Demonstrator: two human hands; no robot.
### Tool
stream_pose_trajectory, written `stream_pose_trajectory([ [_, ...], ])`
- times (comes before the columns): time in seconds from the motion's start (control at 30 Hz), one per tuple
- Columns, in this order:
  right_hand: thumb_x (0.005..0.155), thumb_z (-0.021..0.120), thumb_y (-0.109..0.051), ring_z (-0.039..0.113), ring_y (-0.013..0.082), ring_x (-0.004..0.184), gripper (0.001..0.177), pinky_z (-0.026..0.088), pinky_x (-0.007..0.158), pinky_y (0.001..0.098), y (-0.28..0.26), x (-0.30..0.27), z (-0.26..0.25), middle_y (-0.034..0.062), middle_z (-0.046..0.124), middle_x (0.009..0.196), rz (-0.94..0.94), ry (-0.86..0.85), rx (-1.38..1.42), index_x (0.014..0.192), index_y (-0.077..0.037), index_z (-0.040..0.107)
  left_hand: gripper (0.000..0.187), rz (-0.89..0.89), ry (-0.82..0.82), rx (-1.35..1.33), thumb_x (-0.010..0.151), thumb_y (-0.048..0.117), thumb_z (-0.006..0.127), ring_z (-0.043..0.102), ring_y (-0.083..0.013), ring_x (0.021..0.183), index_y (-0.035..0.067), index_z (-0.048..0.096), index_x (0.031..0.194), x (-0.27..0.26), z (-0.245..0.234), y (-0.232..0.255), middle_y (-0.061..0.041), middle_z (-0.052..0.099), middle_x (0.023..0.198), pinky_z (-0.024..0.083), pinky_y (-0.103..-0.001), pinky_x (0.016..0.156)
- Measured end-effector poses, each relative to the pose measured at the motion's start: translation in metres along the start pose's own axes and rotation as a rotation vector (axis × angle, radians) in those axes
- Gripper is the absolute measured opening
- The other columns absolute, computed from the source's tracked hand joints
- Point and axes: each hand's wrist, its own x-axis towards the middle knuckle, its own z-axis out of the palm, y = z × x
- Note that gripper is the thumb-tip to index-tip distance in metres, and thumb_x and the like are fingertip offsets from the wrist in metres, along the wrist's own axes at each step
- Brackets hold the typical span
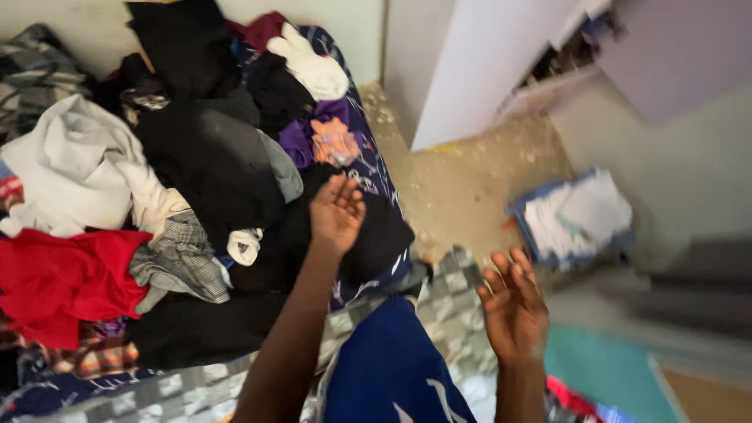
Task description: The person selects a pair of black trousers from a pile of clothes, spreads them flat on a table, and folds them into a rectangle before placing them inside an open suitcase.
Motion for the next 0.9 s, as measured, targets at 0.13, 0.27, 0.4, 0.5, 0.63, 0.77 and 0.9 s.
stream_pose_trajectory([
  [0.13,0.105,0.062,-0.017,0.068,0.0218,0.105,0.036,0.054,0.084,0.0372,-0.049,0.083,-0.002,0.008,0.072,0.123,0.068,-0.188,0.041,0.141,-0.011,0.06,0.017,0.082,-0.166,0.022,0.107,0.027,0.064,0.072,-0.0211,0.089,0.012,0.068,0.114,0.074,0.043,-0.04,-0.006,0.075,0.109,0.058,-0.037,0.077],
  [0.27,0.111,0.061,-0.017,0.067,0.0219,0.108,0.03,0.053,0.088,0.0382,-0.08,0.152,0.004,0.0083,0.071,0.127,0.079,-0.259,0.036,0.141,-0.01,0.061,0.027,0.083,-0.115,0.105,0.104,0.034,0.062,0.071,-0.0205,0.093,0.013,0.065,0.12,0.092,0.102,-0.041,-0.005,0.073,0.114,0.058,-0.037,0.08],
  [0.4,0.111,0.057,-0.018,0.067,0.0217,0.109,0.032,0.052,0.088,0.039,-0.092,0.22,0.016,0.0082,0.071,0.128,0.131,-0.321,0.056,0.141,-0.011,0.062,0.031,0.179,-0.117,0.137,0.101,0.037,0.062,0.071,-0.0208,0.094,0.014,0.068,0.12,0.096,0.132,-0.018,-0.004,0.073,0.114,0.058,-0.037,0.08],
  [0.5,0.111,0.056,-0.019,0.067,0.0224,0.108,0.03,0.052,0.087,0.0397,-0.084,0.263,0.014,0.007,0.072,0.129,0.257,-0.354,0.123,0.14,-0.011,0.062,0.029,0.38,-0.078,0.108,0.103,0.032,0.063,0.072,-0.0205,0.097,0.01,0.07,0.12,0.084,0.125,-0.006,-0.006,0.074,0.116,0.057,-0.035,0.084],
  [0.63,0.108,0.057,-0.02,0.069,0.0201,0.105,0.031,0.053,0.085,0.0397,-0.076,0.322,0.021,0.0061,0.073,0.124,0.416,-0.351,0.009,0.138,-0.014,0.062,0.027,0.526,0.109,-0.026,0.102,0.036,0.064,0.072,-0.0203,0.092,0.012,0.072,0.113,0.073,0.116,-0.008,-0.006,0.076,0.109,0.058,-0.037,0.08],
  [0.77,0.107,0.058,-0.02,0.069,0.0203,0.106,0.032,0.054,0.085,0.0392,-0.09,0.392,0.042,0.0064,0.073,0.124,0.547,-0.469,-0.037,0.138,-0.014,0.062,0.027,0.749,0.221,-0.068,0.099,0.038,0.065,0.072,-0.0207,0.086,0.014,0.073,0.107,0.079,0.119,-0.026,-0.005,0.077,0.104,0.058,-0.037,0.077],
  [0.9,0.106,0.059,-0.019,0.069,0.0217,0.106,0.034,0.054,0.086,0.0401,-0.131,0.459,0.065,0.0086,0.073,0.124,0.645,-0.597,-0.066,0.139,-0.013,0.061,0.025,0.871,0.236,-0.152,0.105,0.037,0.065,0.071,-0.0204,0.089,0.014,0.072,0.111,0.091,0.146,-0.064,-0.005,0.076,0.107,0.057,-0.036,0.079],
])
